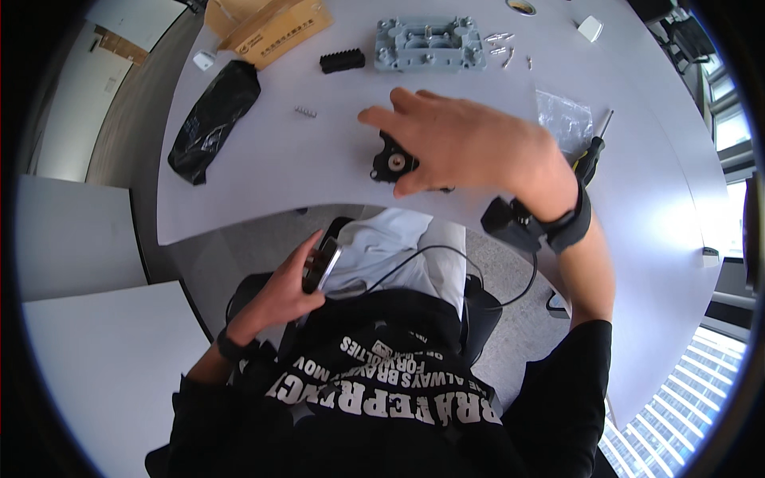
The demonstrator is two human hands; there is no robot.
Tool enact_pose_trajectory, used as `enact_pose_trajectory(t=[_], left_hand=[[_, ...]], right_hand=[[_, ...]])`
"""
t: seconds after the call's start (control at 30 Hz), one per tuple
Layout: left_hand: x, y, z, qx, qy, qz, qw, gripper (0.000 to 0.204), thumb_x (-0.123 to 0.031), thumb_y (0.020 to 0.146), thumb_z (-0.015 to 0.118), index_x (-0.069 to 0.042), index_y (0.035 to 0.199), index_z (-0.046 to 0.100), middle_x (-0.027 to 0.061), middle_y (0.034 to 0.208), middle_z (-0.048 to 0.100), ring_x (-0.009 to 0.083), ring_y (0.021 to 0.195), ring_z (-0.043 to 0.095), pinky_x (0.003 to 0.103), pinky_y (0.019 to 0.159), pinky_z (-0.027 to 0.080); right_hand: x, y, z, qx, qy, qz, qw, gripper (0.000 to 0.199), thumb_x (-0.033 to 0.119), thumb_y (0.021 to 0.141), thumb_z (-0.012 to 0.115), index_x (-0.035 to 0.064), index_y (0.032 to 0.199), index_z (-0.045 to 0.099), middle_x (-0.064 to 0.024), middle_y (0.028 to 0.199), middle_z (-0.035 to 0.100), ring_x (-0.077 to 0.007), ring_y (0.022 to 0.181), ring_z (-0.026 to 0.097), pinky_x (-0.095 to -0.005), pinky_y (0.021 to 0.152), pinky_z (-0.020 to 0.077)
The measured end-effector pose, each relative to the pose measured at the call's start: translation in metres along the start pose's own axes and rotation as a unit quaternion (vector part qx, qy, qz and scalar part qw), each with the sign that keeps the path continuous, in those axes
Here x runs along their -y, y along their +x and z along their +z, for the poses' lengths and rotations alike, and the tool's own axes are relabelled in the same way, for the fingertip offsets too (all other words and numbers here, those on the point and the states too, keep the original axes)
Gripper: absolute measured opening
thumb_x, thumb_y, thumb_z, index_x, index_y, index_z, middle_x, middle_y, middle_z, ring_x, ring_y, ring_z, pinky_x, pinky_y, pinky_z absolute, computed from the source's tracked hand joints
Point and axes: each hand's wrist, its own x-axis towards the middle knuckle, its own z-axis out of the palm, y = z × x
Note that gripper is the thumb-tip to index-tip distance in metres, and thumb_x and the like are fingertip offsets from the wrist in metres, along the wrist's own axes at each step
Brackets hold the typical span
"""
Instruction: The person places small metal pins into the holes of a black plastic component by hand and then fits a black perforated cover onto the unit.
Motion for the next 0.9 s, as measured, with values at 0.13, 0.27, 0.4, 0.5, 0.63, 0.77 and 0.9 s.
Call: enact_pose_trajectory(t=[0.13, 0.27, 0.4, 0.5, 0.63, 0.77, 0.9], left_hand=[[0.058, 0.016, 0.023, -0.039, 0.075, -0.031, 0.996, 0.09, -0.011, 0.081, 0.062, -0.007, 0.161, 0.022, 0.0251, 0.136, 0.054, 0.0359, 0.123, 0.057, 0.042, 0.107, 0.044], [0.079, 0.017, 0.034, -0.04, 0.076, -0.039, 0.996, 0.084, -0.016, 0.088, 0.058, -0.007, 0.162, 0.02, 0.0302, 0.152, 0.043, 0.0433, 0.138, 0.047, 0.044, 0.115, 0.037], [0.105, 0.032, 0.027, -0.021, 0.029, -0.039, 0.999, 0.081, -0.031, 0.097, 0.06, -0.008, 0.163, 0.019, 0.0245, 0.161, 0.036, 0.0354, 0.149, 0.037, 0.038, 0.12, 0.03], [0.125, 0.037, 0.021, 0.01, -0.029, -0.061, 0.998, 0.081, -0.044, 0.1, 0.058, -0.007, 0.163, 0.022, 0.0199, 0.162, 0.036, 0.0309, 0.148, 0.039, 0.036, 0.12, 0.029], [0.133, 0.029, 0.013, 0.019, -0.012, -0.108, 0.994, 0.08, -0.046, 0.102, 0.057, -0.006, 0.163, 0.022, 0.0196, 0.162, 0.037, 0.0306, 0.147, 0.038, 0.035, 0.12, 0.029], [0.141, 0.009, 0.013, 0.063, -0.035, -0.129, 0.989, 0.079, -0.042, 0.103, 0.057, -0.004, 0.162, 0.021, 0.0199, 0.16, 0.04, 0.0296, 0.147, 0.038, 0.034, 0.12, 0.029], [0.103, -0.015, 0.008, 0.179, 0.116, -0.031, 0.976, 0.08, -0.029, 0.095, 0.065, -0.01, 0.162, 0.025, 0.0218, 0.146, 0.055, 0.0307, 0.128, 0.059, 0.037, 0.103, 0.048]], right_hand=[[-0.009, 0.003, -0.008, 0.016, 0.061, 0.026, 0.998, 0.082, 0.036, 0.078, 0.083, 0.0047, 0.144, 0.048, -0.0188, 0.122, 0.062, -0.0391, 0.112, 0.064, -0.0441, 0.095, 0.0517], [0.0, -0.005, -0.018, 0.049, 0.062, 0.071, 0.994, 0.083, 0.037, 0.078, 0.083, 0.0047, 0.145, 0.047, -0.0208, 0.122, 0.061, -0.0405, 0.113, 0.063, -0.0451, 0.096, 0.0515], [-0.003, -0.002, -0.011, 0.035, 0.048, 0.046, 0.997, 0.085, 0.038, 0.078, 0.083, 0.0048, 0.146, 0.045, -0.023, 0.123, 0.061, -0.0425, 0.114, 0.063, -0.0463, 0.096, 0.0519], [-0.002, -0.005, -0.01, 0.035, 0.043, 0.042, 0.998, 0.086, 0.039, 0.078, 0.083, 0.0051, 0.147, 0.044, -0.0229, 0.124, 0.061, -0.0426, 0.115, 0.063, -0.0471, 0.096, 0.0521], [-0.003, -0.002, -0.016, 0.052, 0.045, 0.051, 0.996, 0.089, 0.042, 0.079, 0.083, 0.0055, 0.149, 0.043, -0.0227, 0.127, 0.06, -0.0422, 0.115, 0.064, -0.0463, 0.096, 0.0521], [-0.001, -0.004, -0.018, 0.044, 0.03, 0.054, 0.997, 0.09, 0.043, 0.079, 0.082, 0.006, 0.151, 0.041, -0.0231, 0.129, 0.06, -0.0422, 0.114, 0.064, -0.0457, 0.096, 0.0518], [-0.002, -0.006, -0.014, 0.045, 0.015, 0.035, 0.998, 0.092, 0.04, 0.078, 0.083, 0.0079, 0.153, 0.04, -0.0236, 0.13, 0.06, -0.0417, 0.116, 0.063, -0.0448, 0.097, 0.0509]])
